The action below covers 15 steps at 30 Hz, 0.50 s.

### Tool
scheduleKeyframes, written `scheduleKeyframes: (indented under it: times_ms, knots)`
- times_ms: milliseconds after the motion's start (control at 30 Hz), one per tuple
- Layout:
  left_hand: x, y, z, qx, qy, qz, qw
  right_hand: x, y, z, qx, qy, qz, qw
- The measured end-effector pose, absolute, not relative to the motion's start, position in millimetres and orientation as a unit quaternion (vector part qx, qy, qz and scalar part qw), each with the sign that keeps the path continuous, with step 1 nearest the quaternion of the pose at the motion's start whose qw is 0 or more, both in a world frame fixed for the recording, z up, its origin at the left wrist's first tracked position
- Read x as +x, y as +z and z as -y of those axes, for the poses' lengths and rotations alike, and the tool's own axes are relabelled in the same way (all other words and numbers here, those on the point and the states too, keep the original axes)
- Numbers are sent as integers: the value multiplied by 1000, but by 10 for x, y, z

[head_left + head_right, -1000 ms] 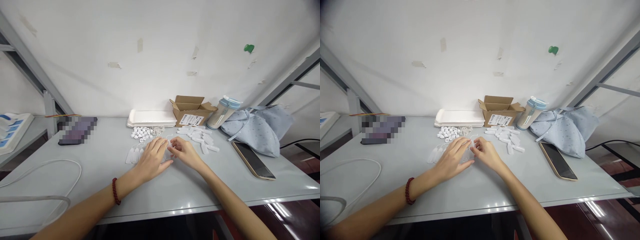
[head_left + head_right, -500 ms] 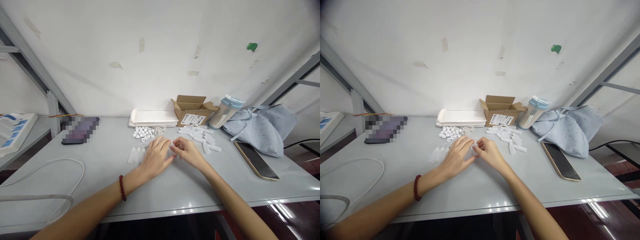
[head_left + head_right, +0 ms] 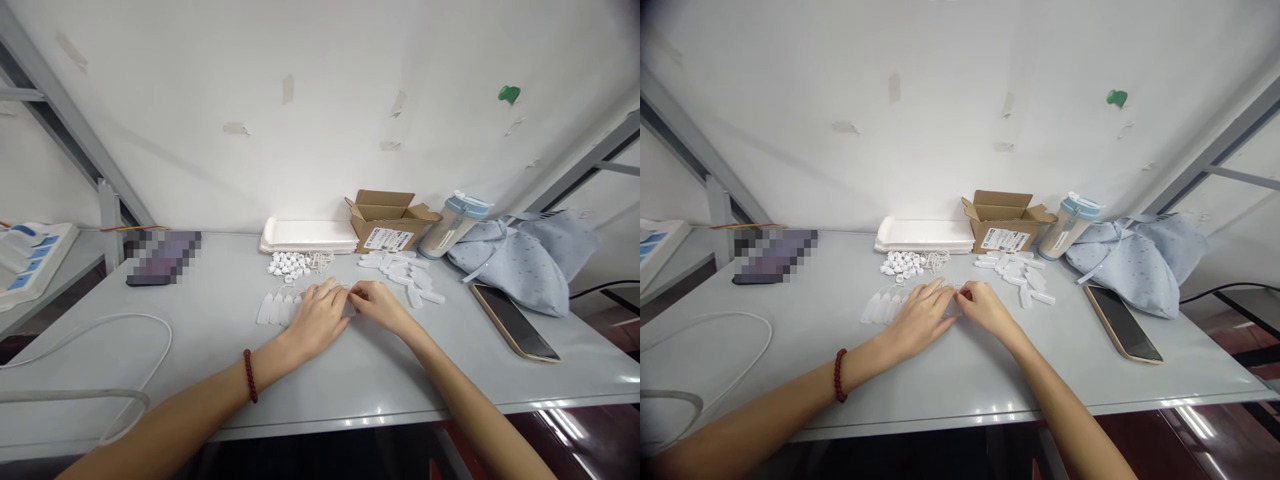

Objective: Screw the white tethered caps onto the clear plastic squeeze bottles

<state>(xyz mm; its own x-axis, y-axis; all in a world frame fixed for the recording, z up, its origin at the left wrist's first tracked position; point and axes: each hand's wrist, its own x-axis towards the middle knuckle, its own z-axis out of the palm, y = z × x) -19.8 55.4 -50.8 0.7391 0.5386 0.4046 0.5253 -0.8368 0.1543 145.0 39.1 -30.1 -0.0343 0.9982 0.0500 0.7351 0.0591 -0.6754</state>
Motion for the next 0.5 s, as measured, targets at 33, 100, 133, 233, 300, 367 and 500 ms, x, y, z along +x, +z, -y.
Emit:
scheduleKeyframes:
  times_ms: [33,100,133,233,300,367,500]
  knots:
    - [-197,-508,-551,934,215,-286,13,1455,-313,-397,-642,241,678,264]
    - [-194,-508,-542,936,203,-287,11,1460,-326,-404,-645,235,681,255]
    - [-194,-508,-537,936,200,-288,9,1460,-325,-402,-645,233,683,252]
    - [-211,-506,-530,934,210,-289,1,1459,-287,-378,-643,234,685,249]
    - [-252,-495,-548,929,229,-290,3,1473,-255,-358,-641,243,685,246]
    - [-316,-474,-590,920,255,-298,15,1501,-237,-350,-640,249,685,242]
    - [-447,-419,-702,889,311,-332,54,1537,-221,-368,-634,224,691,265]
